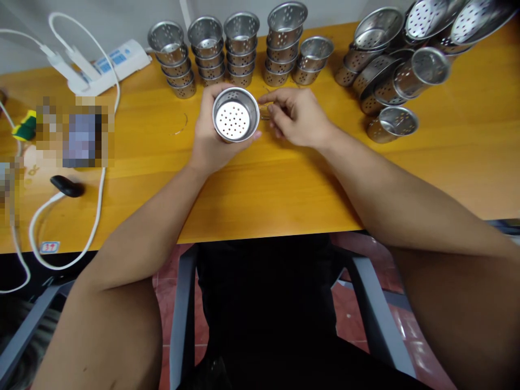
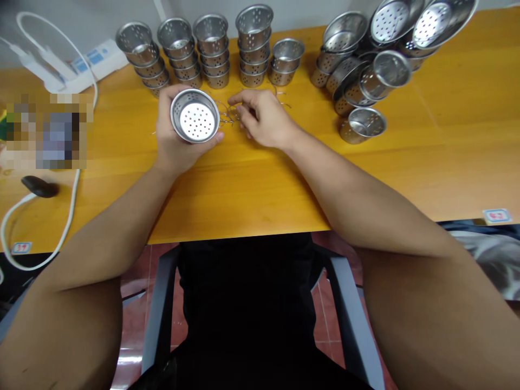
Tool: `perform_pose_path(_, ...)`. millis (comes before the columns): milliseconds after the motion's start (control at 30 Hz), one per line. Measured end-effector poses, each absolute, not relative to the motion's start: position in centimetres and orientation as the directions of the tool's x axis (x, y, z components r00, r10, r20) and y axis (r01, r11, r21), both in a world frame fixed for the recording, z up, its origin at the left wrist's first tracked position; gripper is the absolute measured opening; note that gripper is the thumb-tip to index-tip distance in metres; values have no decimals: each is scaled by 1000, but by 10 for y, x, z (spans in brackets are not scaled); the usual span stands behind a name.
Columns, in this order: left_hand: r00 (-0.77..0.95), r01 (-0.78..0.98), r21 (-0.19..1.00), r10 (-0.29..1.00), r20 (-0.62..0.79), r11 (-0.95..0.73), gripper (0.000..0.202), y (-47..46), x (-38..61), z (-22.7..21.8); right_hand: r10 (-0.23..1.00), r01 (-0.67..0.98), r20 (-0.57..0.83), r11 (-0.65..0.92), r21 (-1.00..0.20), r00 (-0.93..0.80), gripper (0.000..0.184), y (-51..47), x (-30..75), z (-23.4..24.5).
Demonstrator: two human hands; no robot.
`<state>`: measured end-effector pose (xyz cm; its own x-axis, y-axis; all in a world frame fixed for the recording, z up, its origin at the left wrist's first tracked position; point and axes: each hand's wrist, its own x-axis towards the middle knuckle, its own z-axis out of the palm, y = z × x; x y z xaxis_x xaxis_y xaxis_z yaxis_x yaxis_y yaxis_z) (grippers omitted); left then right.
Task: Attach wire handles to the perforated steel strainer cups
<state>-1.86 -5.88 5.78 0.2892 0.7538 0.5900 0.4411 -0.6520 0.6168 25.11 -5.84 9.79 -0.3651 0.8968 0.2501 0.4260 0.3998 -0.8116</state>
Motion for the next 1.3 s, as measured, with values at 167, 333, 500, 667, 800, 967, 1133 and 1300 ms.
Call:
perform_pose_path(167, 246, 396, 676, 781, 574, -622, 96, -68, -13, 67, 904, 314, 235, 353, -882, -357, 28, -53, 252, 91)
perform_pose_path(333, 256, 445, 632, 766, 590, -635, 93, -68, -15, 64, 924, 110, 134, 184, -977, -358, 31, -44, 254, 85)
perform_pose_path(500, 285, 394, 632, 743, 605, -667, 84, -63, -18, 57, 946, 61, 128, 153, -986, -299, 34, -41, 256, 84)
perform_pose_path(667, 251, 392, 664, 769, 588, -636, 94, -61, -19, 54, 936, 90, 175, 211, -973, -307, 67, -45, 252, 89)
perform_pose_path(800, 250, 367, 645, 739, 625, -670, 97, -55, -18, 51, 938, 66, 215, 241, -968, -271, 82, -48, 250, 94)
perform_pose_path(967, 260, 289, 578, 644, 719, -763, 95, -45, -17, 52, 941, 218, 291, 324, -920, -173, 81, -47, 251, 97)
perform_pose_path(1133, 292, 311, 637, 709, 642, -705, 90, -49, -18, 58, 935, 225, 323, 349, -910, -145, 77, -48, 251, 100)
perform_pose_path(1300, 322, 336, 617, 703, 634, -711, 89, -55, -17, 62, 940, 142, 313, 332, -933, -137, 66, -51, 250, 102)
